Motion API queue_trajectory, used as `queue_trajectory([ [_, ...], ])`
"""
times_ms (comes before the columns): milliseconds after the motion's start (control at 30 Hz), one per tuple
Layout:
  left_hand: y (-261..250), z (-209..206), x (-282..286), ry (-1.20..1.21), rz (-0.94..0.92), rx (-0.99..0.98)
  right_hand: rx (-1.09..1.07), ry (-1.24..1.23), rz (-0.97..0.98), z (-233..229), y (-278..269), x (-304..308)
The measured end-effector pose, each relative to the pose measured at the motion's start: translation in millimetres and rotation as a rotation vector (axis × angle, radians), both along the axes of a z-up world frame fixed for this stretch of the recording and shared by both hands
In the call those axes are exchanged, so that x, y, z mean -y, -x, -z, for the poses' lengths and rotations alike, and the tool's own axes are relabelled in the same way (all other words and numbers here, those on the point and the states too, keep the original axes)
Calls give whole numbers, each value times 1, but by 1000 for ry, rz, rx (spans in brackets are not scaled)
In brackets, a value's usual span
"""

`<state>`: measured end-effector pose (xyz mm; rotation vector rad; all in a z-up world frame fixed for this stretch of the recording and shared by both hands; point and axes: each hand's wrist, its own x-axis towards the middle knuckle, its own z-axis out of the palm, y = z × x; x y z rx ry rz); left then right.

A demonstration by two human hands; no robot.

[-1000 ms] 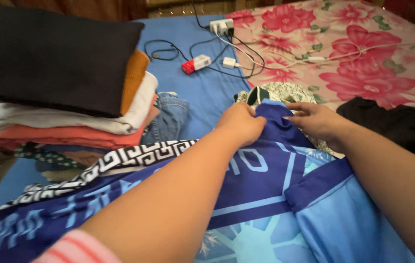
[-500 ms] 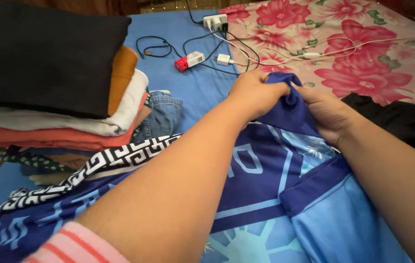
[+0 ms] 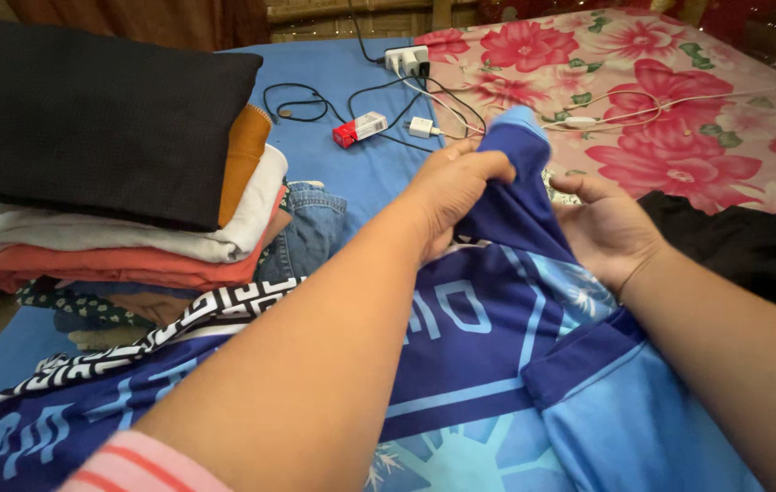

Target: The person folds a dark pair of shorts and then a blue patterned shirt on a pillow on the bed. The person smooths and aligns each garment before folding it into a compact rectangle and placing it on a growing stack of folded clothes.

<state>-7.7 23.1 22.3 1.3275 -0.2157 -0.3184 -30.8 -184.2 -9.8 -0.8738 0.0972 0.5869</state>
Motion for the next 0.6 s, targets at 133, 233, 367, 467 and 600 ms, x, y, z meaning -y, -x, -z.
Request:
queue_trajectory([
  [133, -13, 8, -6, -213, -243, 129, 116, 209, 118, -9, -10, 10],
  [233, -21, 18, -7, -190, -341, 114, 198, 264, 265, -19, -11, 18],
  [367, -26, 24, -3, -170, -441, 183, 262, 307, 494, -30, -4, 25],
  [467, -26, 20, 4, -158, -395, 182, 311, 301, 455, -31, -1, 31],
  [600, -25, 10, 8, -185, -462, 157, 222, 269, 550, -26, -8, 41],
])
